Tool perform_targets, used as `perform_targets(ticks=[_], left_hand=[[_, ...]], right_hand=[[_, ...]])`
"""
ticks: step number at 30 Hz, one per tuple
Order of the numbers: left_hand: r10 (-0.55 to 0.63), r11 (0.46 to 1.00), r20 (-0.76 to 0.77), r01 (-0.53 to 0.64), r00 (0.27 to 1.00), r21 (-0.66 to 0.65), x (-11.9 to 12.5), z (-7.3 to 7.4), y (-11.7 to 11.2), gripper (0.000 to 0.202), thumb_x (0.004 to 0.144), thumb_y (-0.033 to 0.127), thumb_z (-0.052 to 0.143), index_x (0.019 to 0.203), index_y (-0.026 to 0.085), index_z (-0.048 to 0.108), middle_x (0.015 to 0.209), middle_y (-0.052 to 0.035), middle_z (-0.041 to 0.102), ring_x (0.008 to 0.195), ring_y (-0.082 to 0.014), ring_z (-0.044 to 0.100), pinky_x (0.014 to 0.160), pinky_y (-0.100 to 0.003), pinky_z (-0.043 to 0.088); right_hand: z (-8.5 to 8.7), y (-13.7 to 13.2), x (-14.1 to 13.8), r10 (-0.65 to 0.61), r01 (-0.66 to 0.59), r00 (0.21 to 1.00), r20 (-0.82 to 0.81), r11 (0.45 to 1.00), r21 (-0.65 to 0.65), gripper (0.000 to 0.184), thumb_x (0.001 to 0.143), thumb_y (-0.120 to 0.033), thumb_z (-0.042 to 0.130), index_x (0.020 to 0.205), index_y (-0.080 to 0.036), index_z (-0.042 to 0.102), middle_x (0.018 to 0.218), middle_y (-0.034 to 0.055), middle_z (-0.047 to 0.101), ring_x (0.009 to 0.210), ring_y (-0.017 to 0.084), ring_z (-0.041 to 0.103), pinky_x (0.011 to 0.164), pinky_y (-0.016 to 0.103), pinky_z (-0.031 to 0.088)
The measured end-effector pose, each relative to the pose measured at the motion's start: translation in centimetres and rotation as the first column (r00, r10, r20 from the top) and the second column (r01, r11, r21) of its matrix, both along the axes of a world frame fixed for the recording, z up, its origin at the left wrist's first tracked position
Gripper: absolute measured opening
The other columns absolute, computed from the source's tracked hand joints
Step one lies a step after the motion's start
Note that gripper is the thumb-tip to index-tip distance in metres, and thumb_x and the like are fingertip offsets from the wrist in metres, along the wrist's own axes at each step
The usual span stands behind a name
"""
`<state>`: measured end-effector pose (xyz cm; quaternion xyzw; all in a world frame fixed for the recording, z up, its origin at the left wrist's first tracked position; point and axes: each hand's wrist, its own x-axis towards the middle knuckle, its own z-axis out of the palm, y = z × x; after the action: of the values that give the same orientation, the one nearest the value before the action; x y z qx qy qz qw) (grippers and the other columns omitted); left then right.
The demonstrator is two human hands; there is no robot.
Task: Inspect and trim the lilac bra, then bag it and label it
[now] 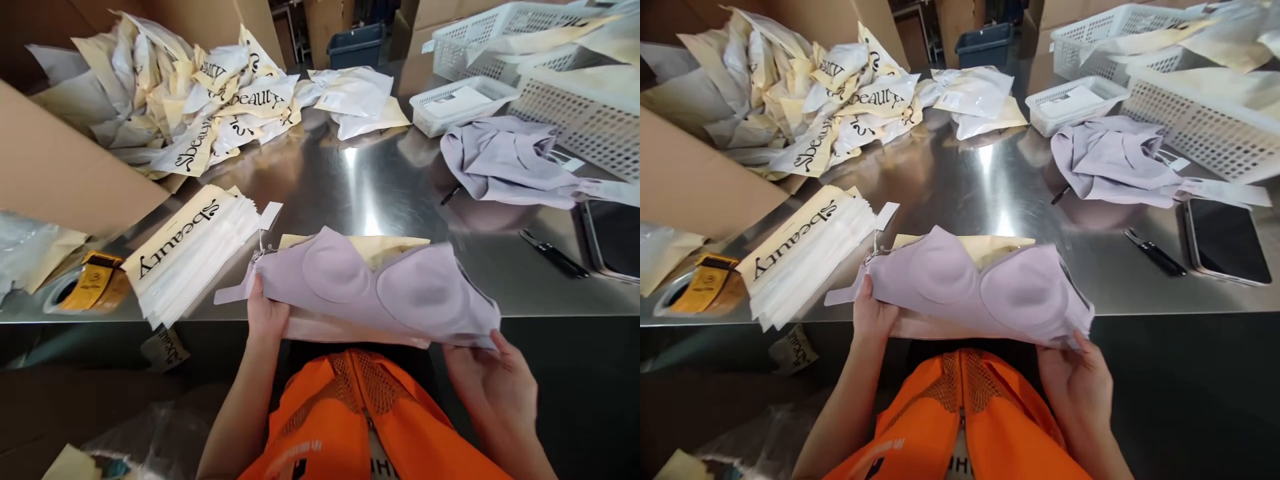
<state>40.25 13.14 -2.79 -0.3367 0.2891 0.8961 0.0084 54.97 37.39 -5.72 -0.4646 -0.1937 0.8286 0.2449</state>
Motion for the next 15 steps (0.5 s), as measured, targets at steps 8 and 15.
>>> perform_targets(ticks=[8, 15], left_hand=[[0.13, 0.991, -0.199, -0.132, 0.971, 0.003, -3.5, 3.0, -8.9, 0.033, 0.103, 0.026, 0.035, 0.097, 0.019, 0.066, 0.084, 0.0036, 0.075, 0.085, -0.0078, 0.071, 0.086, -0.031, 0.054], [-0.017, 0.937, -0.459, -0.147, 0.888, -0.318, -5.1, 7.5, -12.2, 0.046, 0.104, 0.02, 0.015, 0.087, 0.02, 0.057, 0.091, 0.0137, 0.073, 0.111, -0.0002, 0.063, 0.088, -0.025, 0.054]], right_hand=[[2.0, 6.7, -2.2, -0.272, 0.284, 0.957, -0.097, 0.949, 0.14, 0.032, 0.102, -0.013, 0.036, 0.084, -0.017, 0.062, 0.087, -0.0019, 0.067, 0.08, 0.005, 0.067, 0.082, 0.017, 0.059], [7.2, 10.2, -6.3, -0.018, 0.123, 0.962, -0.273, 0.92, 0.373, 0.03, 0.106, -0.022, 0.036, 0.097, -0.02, 0.064, 0.11, 0.0016, 0.07, 0.099, 0.008, 0.068, 0.093, 0.027, 0.054]])
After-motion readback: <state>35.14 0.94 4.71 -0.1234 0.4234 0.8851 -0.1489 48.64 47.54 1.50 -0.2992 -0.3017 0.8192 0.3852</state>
